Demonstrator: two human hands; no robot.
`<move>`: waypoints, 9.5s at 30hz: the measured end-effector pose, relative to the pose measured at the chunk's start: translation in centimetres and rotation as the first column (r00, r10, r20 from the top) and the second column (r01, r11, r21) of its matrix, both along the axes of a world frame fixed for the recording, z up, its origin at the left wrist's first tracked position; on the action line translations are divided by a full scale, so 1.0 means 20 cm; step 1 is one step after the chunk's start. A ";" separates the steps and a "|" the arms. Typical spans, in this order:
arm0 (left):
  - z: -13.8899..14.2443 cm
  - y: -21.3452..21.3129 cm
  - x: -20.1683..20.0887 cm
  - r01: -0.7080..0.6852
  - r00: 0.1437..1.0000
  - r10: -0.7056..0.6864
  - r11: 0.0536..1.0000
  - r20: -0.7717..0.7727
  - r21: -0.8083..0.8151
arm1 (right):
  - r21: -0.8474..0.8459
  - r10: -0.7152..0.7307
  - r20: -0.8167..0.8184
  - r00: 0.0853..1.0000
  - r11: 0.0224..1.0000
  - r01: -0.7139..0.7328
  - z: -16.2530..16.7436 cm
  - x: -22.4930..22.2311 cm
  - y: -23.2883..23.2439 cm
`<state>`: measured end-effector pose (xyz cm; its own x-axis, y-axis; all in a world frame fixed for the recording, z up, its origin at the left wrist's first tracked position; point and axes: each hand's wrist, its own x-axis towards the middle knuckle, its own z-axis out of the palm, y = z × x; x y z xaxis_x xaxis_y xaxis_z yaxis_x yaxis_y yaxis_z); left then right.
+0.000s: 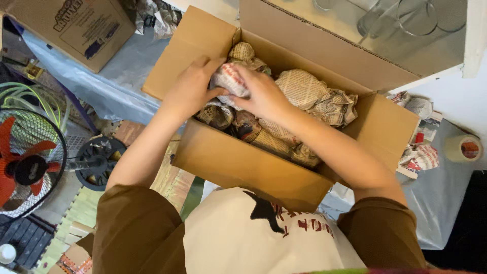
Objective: The person places multiple newspaper-wrapped bundles into a cardboard box, then closes the flaps and seals the box with packing tape. They use scissors to cut the tape and later gather the remaining wrapped bundles and a newspaper from the table.
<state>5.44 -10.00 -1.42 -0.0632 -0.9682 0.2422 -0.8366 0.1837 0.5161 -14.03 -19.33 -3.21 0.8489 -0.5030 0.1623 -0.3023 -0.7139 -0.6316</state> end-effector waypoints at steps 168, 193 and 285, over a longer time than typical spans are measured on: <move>-0.24 -0.43 -0.19 0.241 0.871 -0.125 0.951 0.476 -0.192 | 0.245 -0.569 0.364 0.738 0.822 0.513 -0.07 -1.32 0.50; -0.46 0.28 0.25 0.598 0.801 -0.570 0.775 0.182 -0.205 | -0.266 -0.241 0.095 0.966 0.929 0.258 -0.27 -1.34 0.58; -0.32 -0.37 -1.53 0.408 0.883 -0.410 0.911 0.228 0.059 | 0.313 -0.930 0.316 -0.187 -0.084 0.946 -1.41 -3.57 -0.14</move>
